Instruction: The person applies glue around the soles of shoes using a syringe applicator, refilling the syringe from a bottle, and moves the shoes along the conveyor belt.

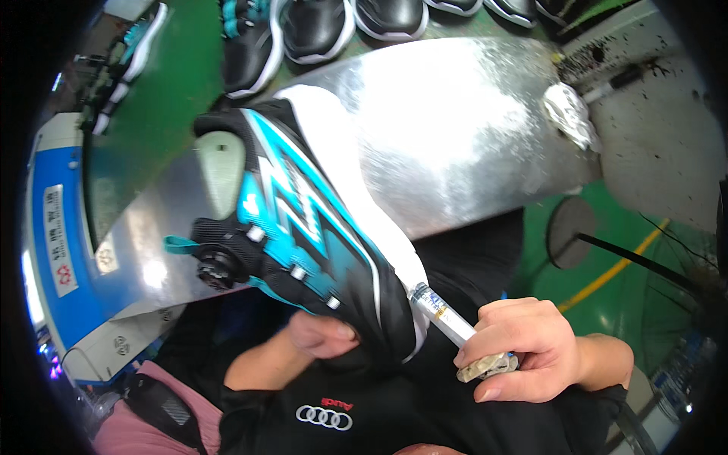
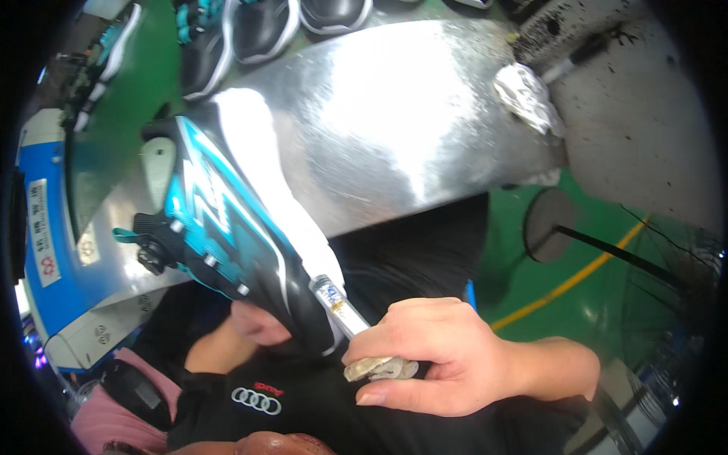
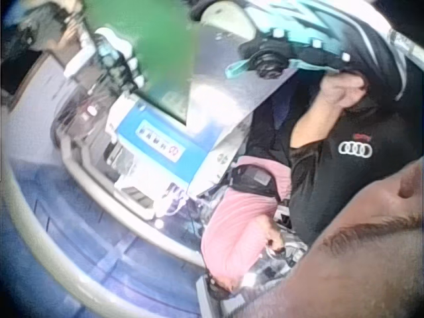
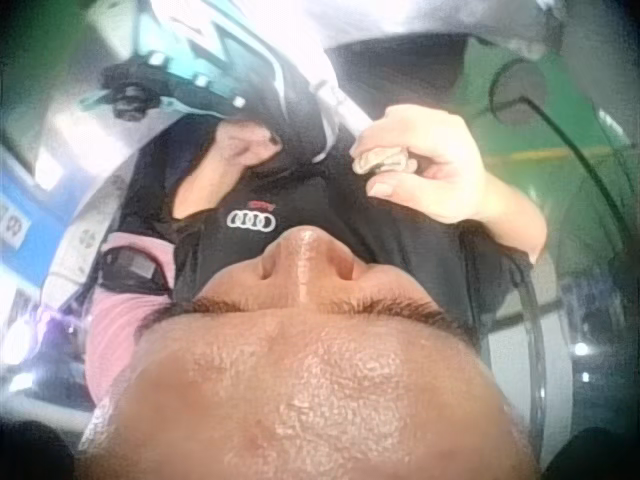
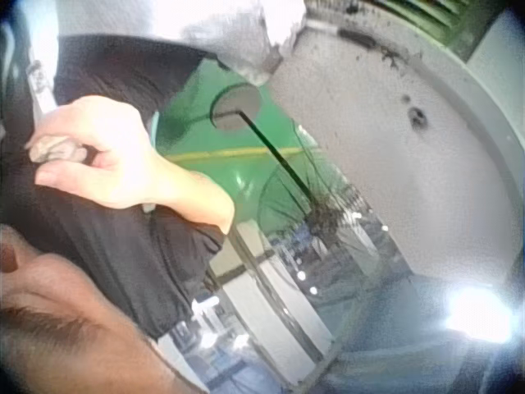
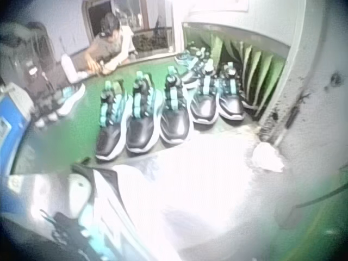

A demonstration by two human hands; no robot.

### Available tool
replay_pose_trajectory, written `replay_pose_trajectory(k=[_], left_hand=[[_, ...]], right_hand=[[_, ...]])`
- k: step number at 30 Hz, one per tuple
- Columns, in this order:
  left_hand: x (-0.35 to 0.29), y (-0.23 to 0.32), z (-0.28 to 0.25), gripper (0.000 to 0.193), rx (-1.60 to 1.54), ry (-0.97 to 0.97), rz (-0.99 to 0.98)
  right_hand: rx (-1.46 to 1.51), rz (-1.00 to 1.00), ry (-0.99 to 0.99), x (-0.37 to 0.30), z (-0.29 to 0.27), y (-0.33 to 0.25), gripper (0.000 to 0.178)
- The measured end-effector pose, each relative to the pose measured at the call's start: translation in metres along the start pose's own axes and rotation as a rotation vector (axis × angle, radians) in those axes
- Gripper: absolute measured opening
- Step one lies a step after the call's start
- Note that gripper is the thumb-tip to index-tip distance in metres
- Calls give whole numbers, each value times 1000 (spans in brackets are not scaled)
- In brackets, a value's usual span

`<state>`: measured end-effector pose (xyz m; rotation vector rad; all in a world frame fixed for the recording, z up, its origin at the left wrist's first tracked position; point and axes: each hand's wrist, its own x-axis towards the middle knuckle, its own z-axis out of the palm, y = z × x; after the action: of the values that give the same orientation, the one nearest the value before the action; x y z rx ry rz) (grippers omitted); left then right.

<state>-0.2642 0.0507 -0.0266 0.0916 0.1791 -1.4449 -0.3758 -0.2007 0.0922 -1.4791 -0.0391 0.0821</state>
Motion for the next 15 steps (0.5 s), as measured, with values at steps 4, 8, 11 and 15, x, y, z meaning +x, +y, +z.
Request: replay_pose_trajectory(k=[4, 8, 11, 15], left_hand=[[36, -2, 6, 56, 44, -20, -51], [64, -3, 1, 48, 91, -53, -63], [82, -2, 0, 42, 133, -75, -71], [102, -4, 16, 31, 217, -28, -80]], right_hand=[[-90, -13, 35, -26, -5, -25, 27], [-188, -77, 78, -46, -9, -32, 29], [-274, -135, 132, -56, -9, -35, 29], [-386, -203, 181, -66, -12, -30, 31]])
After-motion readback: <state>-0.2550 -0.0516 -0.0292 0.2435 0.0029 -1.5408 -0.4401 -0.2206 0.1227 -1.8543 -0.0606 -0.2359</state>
